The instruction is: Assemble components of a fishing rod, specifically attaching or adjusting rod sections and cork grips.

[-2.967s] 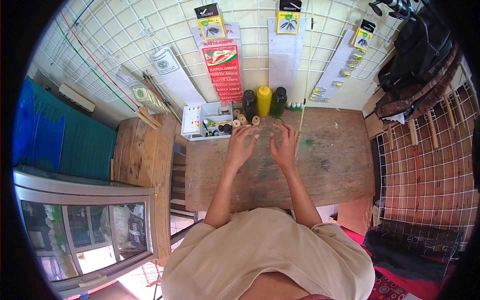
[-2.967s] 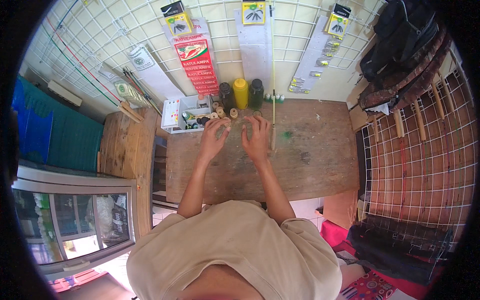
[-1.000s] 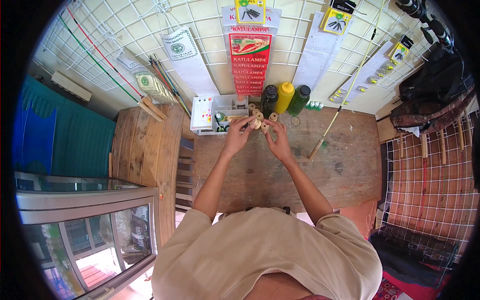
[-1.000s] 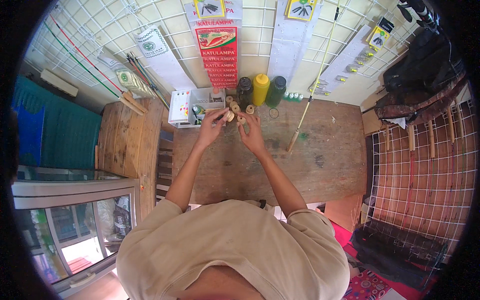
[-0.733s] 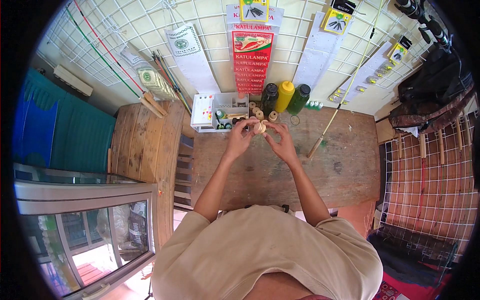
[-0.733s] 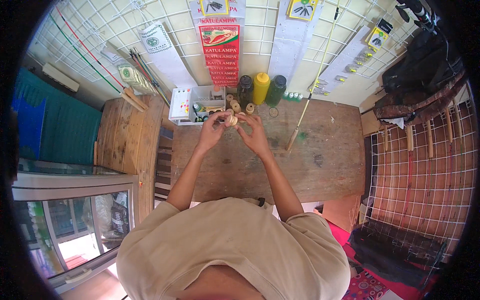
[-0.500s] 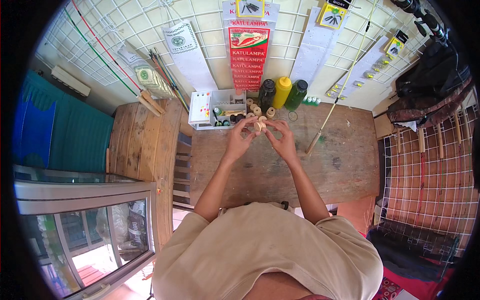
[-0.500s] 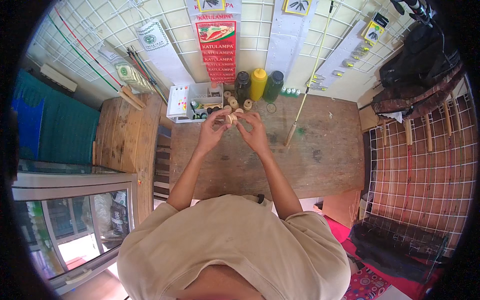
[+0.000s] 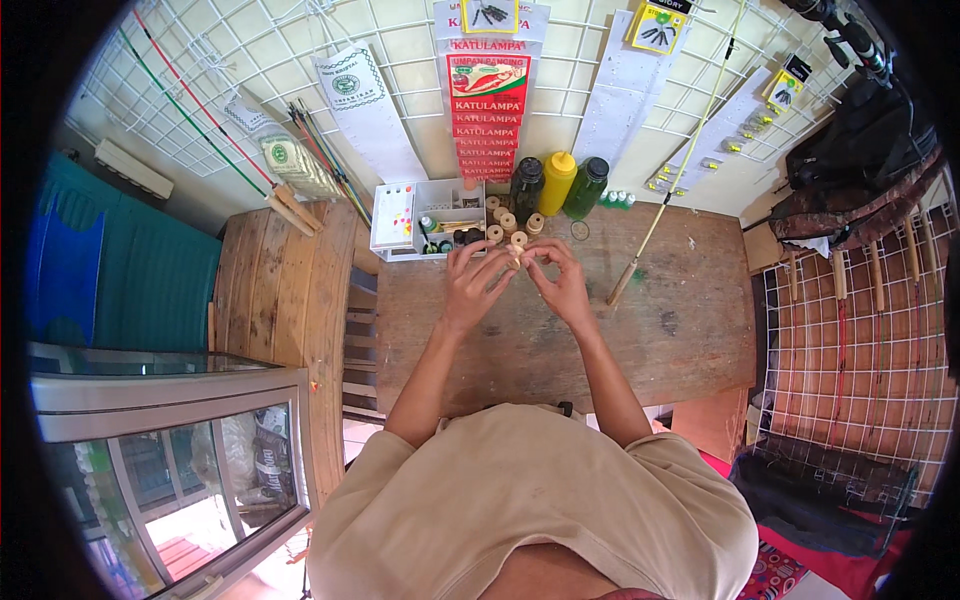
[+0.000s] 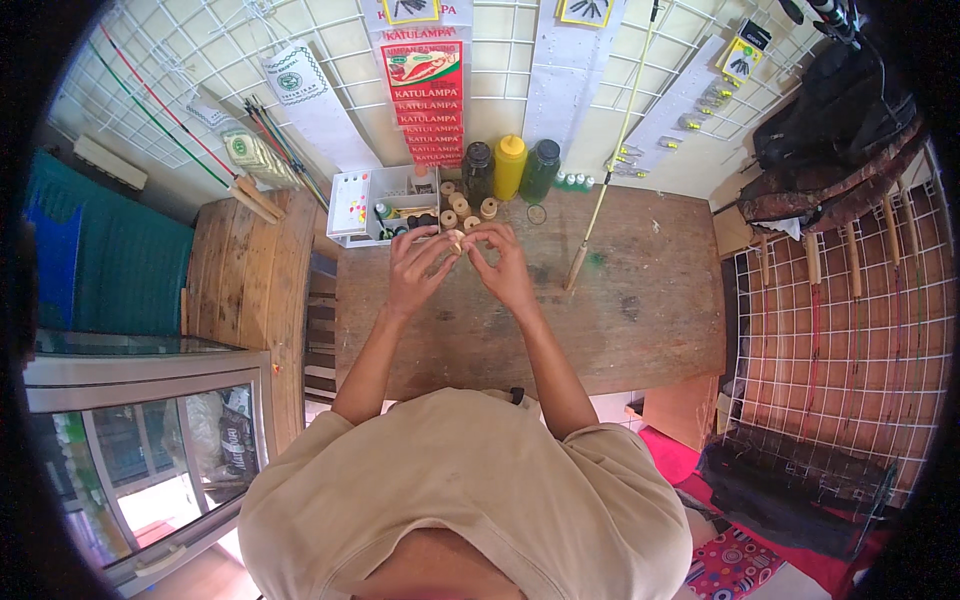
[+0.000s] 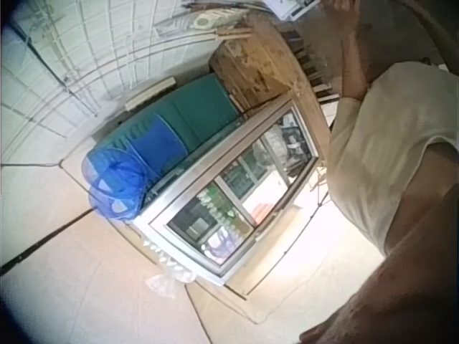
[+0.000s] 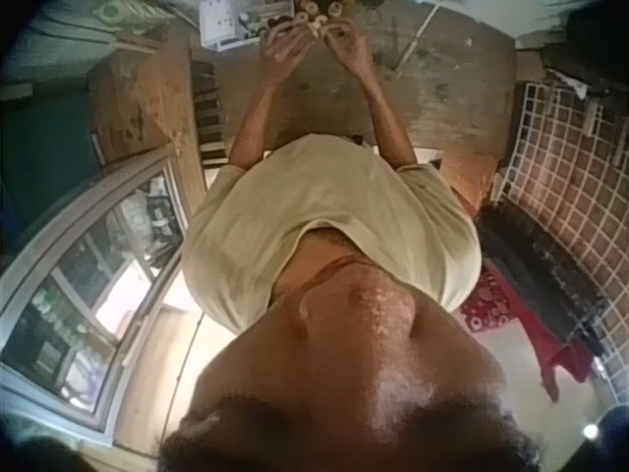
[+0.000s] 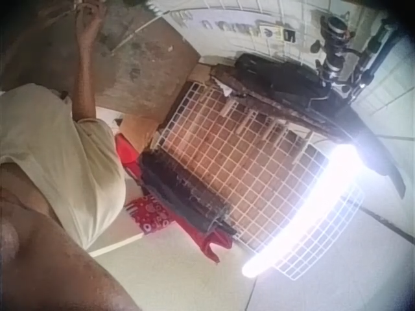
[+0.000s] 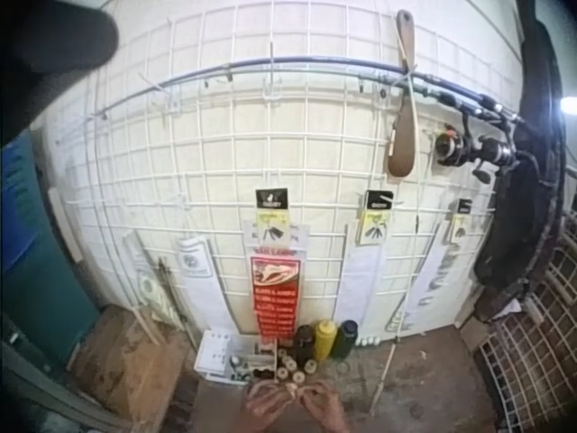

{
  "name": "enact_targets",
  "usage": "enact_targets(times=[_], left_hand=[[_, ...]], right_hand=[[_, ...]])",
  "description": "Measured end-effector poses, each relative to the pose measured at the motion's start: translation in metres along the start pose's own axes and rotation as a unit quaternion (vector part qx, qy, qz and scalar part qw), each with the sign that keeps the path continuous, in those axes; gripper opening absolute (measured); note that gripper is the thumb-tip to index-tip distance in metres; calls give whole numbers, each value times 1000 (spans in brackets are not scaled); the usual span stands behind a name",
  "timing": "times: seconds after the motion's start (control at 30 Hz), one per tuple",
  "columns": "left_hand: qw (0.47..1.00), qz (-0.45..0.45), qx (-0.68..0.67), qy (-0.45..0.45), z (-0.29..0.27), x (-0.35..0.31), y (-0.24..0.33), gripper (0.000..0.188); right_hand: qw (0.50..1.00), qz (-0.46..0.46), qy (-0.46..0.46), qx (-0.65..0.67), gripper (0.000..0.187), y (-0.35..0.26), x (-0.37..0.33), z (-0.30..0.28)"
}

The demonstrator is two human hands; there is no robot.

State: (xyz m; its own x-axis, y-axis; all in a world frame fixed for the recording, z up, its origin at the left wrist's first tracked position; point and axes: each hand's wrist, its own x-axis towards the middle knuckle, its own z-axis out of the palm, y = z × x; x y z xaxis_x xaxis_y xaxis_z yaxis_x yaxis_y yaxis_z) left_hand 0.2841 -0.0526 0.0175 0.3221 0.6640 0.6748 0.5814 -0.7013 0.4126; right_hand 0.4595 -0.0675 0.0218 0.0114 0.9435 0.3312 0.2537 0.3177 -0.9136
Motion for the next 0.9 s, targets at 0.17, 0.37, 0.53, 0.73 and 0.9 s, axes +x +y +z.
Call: enact_targets(times=[0.17,0.37,0.53,0.73,0.9], left_hand=[[999,26,36,9,5,3,1,36],[1000,-12,-9,3,12,3,0,36],[994,-50,-100,11,19,-4,0,39],[984,-77,-158,4,21,-6,4,43],[959,-145,-245,1,27,-2,1,42]], right_hand=[[998,-9,22,-50,9,5,-3,9],[988,4,86,-130,10,17,-10,22],[975,-7,96,-201,8,29,-11,20],[983,5,94,-161,8,33,-5,16],[991,74,68,-92,10,28,-1,12]])
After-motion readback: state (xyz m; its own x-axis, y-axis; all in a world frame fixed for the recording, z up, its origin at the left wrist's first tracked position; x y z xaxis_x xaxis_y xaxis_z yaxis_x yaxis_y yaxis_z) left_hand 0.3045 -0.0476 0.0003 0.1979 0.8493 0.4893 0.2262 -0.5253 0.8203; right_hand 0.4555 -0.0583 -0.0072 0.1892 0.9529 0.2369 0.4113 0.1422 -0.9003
